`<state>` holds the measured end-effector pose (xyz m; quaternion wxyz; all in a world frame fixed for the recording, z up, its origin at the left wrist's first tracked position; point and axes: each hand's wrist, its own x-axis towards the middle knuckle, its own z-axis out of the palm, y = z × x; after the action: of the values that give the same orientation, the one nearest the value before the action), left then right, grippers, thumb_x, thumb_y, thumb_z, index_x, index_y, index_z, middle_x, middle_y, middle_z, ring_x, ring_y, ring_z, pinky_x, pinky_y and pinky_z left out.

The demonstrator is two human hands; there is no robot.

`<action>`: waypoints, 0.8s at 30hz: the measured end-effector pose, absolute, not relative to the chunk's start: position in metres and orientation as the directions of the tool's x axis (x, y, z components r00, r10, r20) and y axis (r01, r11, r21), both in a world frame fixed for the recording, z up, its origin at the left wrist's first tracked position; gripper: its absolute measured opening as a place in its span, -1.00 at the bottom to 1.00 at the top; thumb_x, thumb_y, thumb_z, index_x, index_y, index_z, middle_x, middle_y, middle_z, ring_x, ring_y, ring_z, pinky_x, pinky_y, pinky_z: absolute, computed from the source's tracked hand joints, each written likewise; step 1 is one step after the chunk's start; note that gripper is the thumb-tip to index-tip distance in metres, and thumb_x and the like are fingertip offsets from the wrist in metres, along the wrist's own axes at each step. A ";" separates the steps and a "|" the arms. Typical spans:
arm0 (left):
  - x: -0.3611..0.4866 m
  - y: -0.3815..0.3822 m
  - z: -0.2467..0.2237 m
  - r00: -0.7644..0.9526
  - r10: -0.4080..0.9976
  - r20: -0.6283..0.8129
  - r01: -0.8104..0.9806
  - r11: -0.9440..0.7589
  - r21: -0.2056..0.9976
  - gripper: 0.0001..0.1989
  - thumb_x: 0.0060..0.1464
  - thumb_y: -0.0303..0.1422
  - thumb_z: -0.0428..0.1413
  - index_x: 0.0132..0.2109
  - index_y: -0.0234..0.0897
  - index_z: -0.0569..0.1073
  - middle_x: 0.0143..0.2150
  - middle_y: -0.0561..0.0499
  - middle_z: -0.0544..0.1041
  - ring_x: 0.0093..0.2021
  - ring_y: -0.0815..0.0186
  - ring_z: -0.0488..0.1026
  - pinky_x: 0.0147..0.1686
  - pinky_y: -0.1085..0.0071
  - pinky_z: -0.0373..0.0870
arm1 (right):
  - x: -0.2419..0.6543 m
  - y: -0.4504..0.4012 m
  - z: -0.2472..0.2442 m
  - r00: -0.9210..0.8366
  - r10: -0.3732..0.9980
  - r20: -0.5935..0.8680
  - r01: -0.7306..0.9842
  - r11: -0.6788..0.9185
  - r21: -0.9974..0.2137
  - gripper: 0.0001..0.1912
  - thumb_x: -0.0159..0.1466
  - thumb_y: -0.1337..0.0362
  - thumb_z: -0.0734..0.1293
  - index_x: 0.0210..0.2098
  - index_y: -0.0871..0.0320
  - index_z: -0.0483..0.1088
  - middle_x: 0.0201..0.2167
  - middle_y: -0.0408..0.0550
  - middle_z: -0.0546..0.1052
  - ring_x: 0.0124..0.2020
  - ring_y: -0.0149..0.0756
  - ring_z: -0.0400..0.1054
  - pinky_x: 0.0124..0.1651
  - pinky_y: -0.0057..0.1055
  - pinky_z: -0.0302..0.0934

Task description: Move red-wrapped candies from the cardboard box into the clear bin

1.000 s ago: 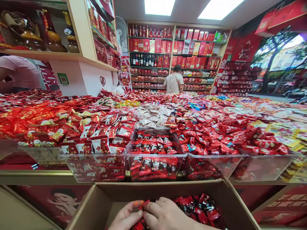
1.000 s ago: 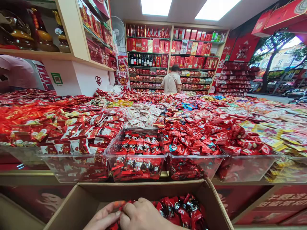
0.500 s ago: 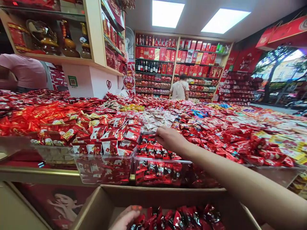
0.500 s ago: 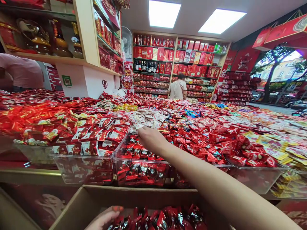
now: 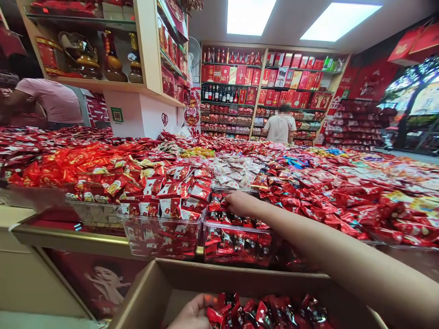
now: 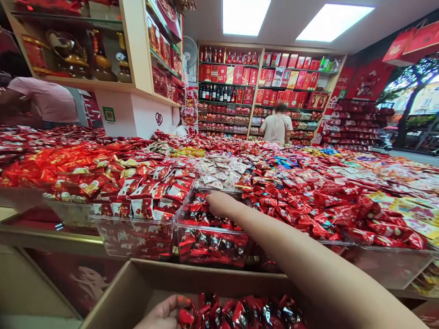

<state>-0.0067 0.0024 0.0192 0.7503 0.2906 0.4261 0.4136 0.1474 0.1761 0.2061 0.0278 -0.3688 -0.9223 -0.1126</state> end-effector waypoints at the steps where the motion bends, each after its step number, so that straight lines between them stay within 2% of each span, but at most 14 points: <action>1: -0.006 0.000 0.023 0.318 0.869 -0.380 -0.400 0.486 0.777 -0.64 -0.50 -0.72 0.06 -0.44 -0.28 0.38 -0.53 0.09 0.52 -0.55 0.40 0.40 -0.56 0.53 0.19 | 0.149 0.173 0.214 -0.720 0.679 0.143 0.694 0.698 0.177 -0.85 0.09 0.40 0.18 -0.44 0.27 0.37 -0.42 0.05 0.43 -0.40 -0.31 0.30 -0.34 -0.44 0.13; 5: -0.007 -0.010 0.041 0.314 0.894 -0.321 -0.470 0.440 0.765 -0.66 -0.27 -0.65 0.10 -0.27 -0.28 0.30 -0.38 0.01 0.52 -0.37 0.30 0.44 -0.34 0.36 0.31 | 0.163 0.122 0.247 -0.697 0.661 0.278 0.706 0.699 0.109 -0.77 0.19 0.34 0.07 -0.30 0.24 0.32 -0.33 0.03 0.38 -0.30 -0.32 0.24 -0.24 -0.39 0.10; 7: -0.008 -0.011 0.046 0.270 0.903 -0.334 -0.458 0.425 0.781 -0.66 -0.23 -0.63 0.11 -0.24 -0.30 0.27 -0.38 0.00 0.52 -0.36 0.31 0.45 -0.32 0.37 0.31 | 0.171 0.077 0.243 -0.706 0.585 0.399 0.638 0.770 -0.001 -0.76 0.21 0.27 0.05 -0.33 0.19 0.30 -0.39 -0.05 0.37 -0.32 -0.36 0.22 -0.26 -0.42 0.10; 8: -0.007 -0.011 0.047 0.244 0.907 -0.344 -0.449 0.420 0.788 -0.65 -0.22 -0.63 0.11 -0.23 -0.30 0.26 -0.38 0.01 0.51 -0.36 0.33 0.45 -0.32 0.39 0.32 | 0.175 0.055 0.232 -0.730 0.565 0.385 0.586 0.807 -0.074 -0.76 0.21 0.28 0.04 -0.35 0.17 0.29 -0.43 -0.09 0.36 -0.36 -0.39 0.22 -0.29 -0.45 0.10; 10: -0.006 -0.009 0.048 0.196 0.911 -0.361 -0.430 0.411 0.804 -0.64 -0.21 -0.61 0.12 -0.21 -0.29 0.25 -0.39 0.04 0.50 -0.37 0.34 0.45 -0.36 0.42 0.33 | 0.182 0.019 0.193 -0.871 0.455 0.187 0.419 0.885 -0.202 -0.82 0.18 0.31 0.08 -0.36 0.15 0.30 -0.46 -0.13 0.37 -0.43 -0.42 0.22 -0.37 -0.50 0.11; 12: -0.002 -0.008 0.047 0.156 0.920 -0.360 -0.414 0.392 0.822 -0.61 -0.21 -0.59 0.14 -0.19 -0.26 0.23 -0.39 0.06 0.49 -0.39 0.34 0.45 -0.42 0.43 0.35 | 0.188 0.001 0.140 -0.883 0.469 -0.019 0.458 0.850 -0.262 -0.86 0.13 0.32 0.14 -0.39 0.19 0.31 -0.47 -0.08 0.39 -0.45 -0.38 0.24 -0.40 -0.49 0.13; 14: 0.001 -0.007 0.046 0.144 0.932 -0.332 -0.404 0.362 0.840 -0.59 -0.21 -0.57 0.15 -0.17 -0.24 0.22 -0.38 0.06 0.50 -0.39 0.35 0.45 -0.43 0.44 0.36 | 0.193 0.001 0.088 -0.814 0.563 -0.145 0.577 0.753 -0.317 -0.85 0.09 0.36 0.16 -0.37 0.23 0.32 -0.40 0.01 0.40 -0.38 -0.29 0.28 -0.33 -0.43 0.15; 18: 0.003 -0.009 0.049 0.149 0.936 -0.320 -0.372 0.353 0.858 -0.61 -0.18 -0.55 0.14 -0.16 -0.24 0.23 -0.32 0.03 0.50 -0.35 0.36 0.45 -0.37 0.43 0.37 | 0.200 0.022 0.024 -0.672 0.697 -0.250 0.724 0.549 -0.418 -0.66 0.01 0.39 0.21 -0.19 0.33 0.28 -0.19 0.20 0.35 -0.16 -0.11 0.24 -0.15 -0.27 0.13; 21: 0.001 -0.008 0.053 0.161 0.926 -0.341 -0.344 0.376 0.860 -0.62 -0.15 -0.49 0.13 -0.14 -0.21 0.23 -0.24 0.00 0.49 -0.29 0.29 0.45 -0.36 0.36 0.39 | 0.202 0.032 0.012 -0.651 0.703 -0.286 0.729 0.476 -0.492 -0.48 -0.12 0.36 0.33 -0.13 0.34 0.25 -0.15 0.22 0.34 -0.12 -0.03 0.21 -0.12 -0.24 0.13; 24: 0.000 -0.005 0.054 0.173 0.933 -0.317 -0.295 0.356 0.887 -0.61 -0.14 -0.47 0.12 -0.12 -0.21 0.21 -0.25 0.01 0.49 -0.27 0.31 0.44 -0.28 0.36 0.35 | 0.197 0.036 0.017 -0.638 0.722 -0.267 0.703 0.407 -0.583 -0.46 -0.13 0.32 0.35 -0.13 0.29 0.26 -0.15 0.17 0.36 -0.12 -0.04 0.23 -0.11 -0.22 0.12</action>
<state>-0.0003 -0.0055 0.0535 0.6828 0.3464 0.4602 0.4494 0.1972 0.0357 0.0174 0.0136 -0.4250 -0.8385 0.3407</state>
